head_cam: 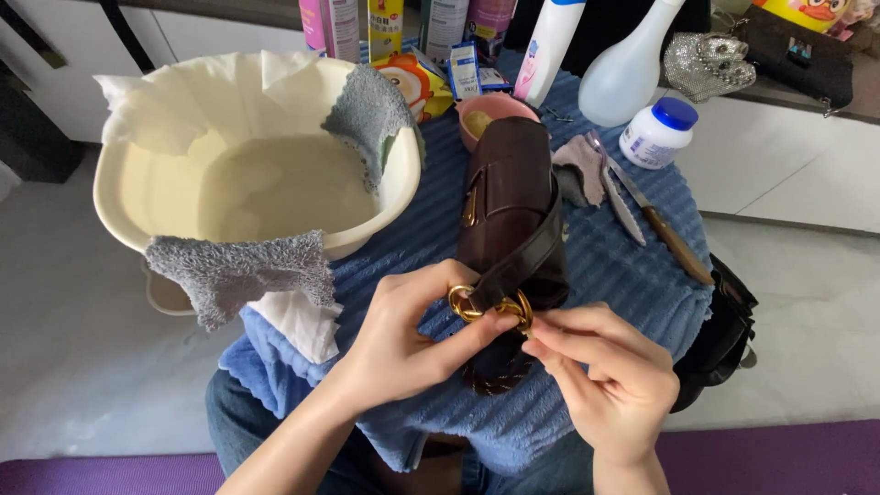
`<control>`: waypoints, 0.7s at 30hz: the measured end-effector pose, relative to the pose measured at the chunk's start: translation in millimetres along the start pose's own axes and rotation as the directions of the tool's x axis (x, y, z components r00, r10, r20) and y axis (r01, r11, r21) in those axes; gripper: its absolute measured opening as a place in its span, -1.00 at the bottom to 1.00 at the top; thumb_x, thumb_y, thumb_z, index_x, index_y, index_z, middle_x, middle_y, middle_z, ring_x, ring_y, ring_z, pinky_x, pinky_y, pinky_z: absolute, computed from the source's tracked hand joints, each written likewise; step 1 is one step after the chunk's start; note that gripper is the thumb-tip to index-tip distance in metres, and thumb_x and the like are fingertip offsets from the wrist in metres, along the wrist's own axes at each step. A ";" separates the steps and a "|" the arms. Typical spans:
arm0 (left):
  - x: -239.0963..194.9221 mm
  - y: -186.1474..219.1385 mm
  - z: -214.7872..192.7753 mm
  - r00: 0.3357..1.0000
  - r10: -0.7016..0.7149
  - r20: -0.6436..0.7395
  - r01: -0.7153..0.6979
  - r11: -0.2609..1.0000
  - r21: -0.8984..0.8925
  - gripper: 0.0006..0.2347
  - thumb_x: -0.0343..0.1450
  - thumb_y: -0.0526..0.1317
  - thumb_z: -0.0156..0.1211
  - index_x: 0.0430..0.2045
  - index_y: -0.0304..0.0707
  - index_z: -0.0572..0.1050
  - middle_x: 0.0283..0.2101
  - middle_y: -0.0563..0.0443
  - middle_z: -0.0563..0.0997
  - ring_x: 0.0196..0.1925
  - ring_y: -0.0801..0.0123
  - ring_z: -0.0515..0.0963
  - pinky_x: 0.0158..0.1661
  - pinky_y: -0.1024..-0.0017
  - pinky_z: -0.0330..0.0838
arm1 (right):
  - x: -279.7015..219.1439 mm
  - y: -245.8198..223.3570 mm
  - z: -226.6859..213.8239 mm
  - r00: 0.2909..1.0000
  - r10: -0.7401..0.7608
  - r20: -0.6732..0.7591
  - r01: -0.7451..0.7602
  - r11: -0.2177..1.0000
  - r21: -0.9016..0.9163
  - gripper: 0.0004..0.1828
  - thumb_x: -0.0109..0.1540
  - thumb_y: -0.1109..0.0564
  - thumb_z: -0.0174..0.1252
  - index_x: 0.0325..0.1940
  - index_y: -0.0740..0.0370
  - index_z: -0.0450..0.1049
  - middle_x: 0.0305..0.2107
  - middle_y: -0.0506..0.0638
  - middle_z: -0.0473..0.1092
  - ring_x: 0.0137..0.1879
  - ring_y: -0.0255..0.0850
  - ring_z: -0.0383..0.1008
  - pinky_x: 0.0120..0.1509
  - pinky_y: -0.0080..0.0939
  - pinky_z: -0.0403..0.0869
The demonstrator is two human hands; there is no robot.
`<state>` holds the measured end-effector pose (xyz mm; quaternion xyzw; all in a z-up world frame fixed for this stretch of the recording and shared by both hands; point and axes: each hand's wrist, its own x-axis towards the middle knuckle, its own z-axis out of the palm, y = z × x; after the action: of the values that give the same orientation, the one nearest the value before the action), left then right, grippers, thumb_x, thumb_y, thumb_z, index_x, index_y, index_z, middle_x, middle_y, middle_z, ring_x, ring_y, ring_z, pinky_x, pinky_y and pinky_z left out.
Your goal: Applying a cut lemon to the metal hardware of a brown leather handbag to clean or polish it.
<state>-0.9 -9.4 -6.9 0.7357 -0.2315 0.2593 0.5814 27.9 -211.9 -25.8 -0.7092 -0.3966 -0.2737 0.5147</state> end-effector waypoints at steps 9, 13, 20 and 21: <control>3.4 -0.3 -0.7 0.999 -0.002 0.033 0.002 1.000 0.005 -0.87 0.44 -0.23 0.32 -0.47 -0.18 0.48 -0.45 0.19 0.54 -0.43 0.56 0.48 -0.38 0.55 0.34 | 13.8 -9.5 11.0 0.994 0.004 -0.105 -0.020 0.988 -0.153 -0.75 -0.02 0.31 0.50 -0.39 0.36 0.53 -0.42 0.13 0.56 -0.42 -0.34 0.53 -0.54 -0.57 0.29; 6.5 2.1 -2.8 0.999 0.013 0.041 -0.014 1.000 0.025 -0.83 0.43 -0.22 0.33 -0.50 -0.17 0.43 -0.49 0.19 0.49 -0.48 0.55 0.42 -0.40 0.53 0.31 | 13.6 -6.3 6.4 0.994 -0.082 -0.067 0.067 0.977 -0.202 -0.70 -0.03 0.26 0.52 -0.34 0.31 0.52 -0.40 0.06 0.55 -0.30 -0.22 0.60 -0.40 -0.49 0.48; 17.6 0.0 -9.1 0.982 0.112 0.150 -0.114 0.993 0.004 -0.92 0.49 -0.30 0.21 -0.38 -0.25 0.45 -0.37 0.08 0.55 -0.37 0.35 0.56 -0.30 0.48 0.41 | 12.6 -0.8 3.1 0.998 -0.035 -0.058 0.026 0.989 -0.147 -0.76 -0.04 0.31 0.49 -0.39 0.28 0.55 -0.36 0.10 0.57 -0.38 -0.28 0.53 -0.35 -0.44 0.40; 19.8 -1.0 -10.2 0.974 0.137 0.180 -0.138 0.990 -0.009 -0.94 0.51 -0.32 0.17 -0.36 -0.27 0.46 -0.33 0.05 0.56 -0.33 0.30 0.58 -0.28 0.46 0.43 | 12.6 -1.6 3.5 0.998 0.001 -0.066 -0.010 0.990 -0.138 -0.78 -0.01 0.33 0.47 -0.38 0.27 0.55 -0.34 0.11 0.57 -0.45 -0.37 0.48 -0.52 -0.54 0.24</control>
<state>13.6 -0.1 7.2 0.7392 -0.3333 0.2315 0.5375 33.2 -204.8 -16.1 -0.7348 -0.3574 -0.3224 0.4779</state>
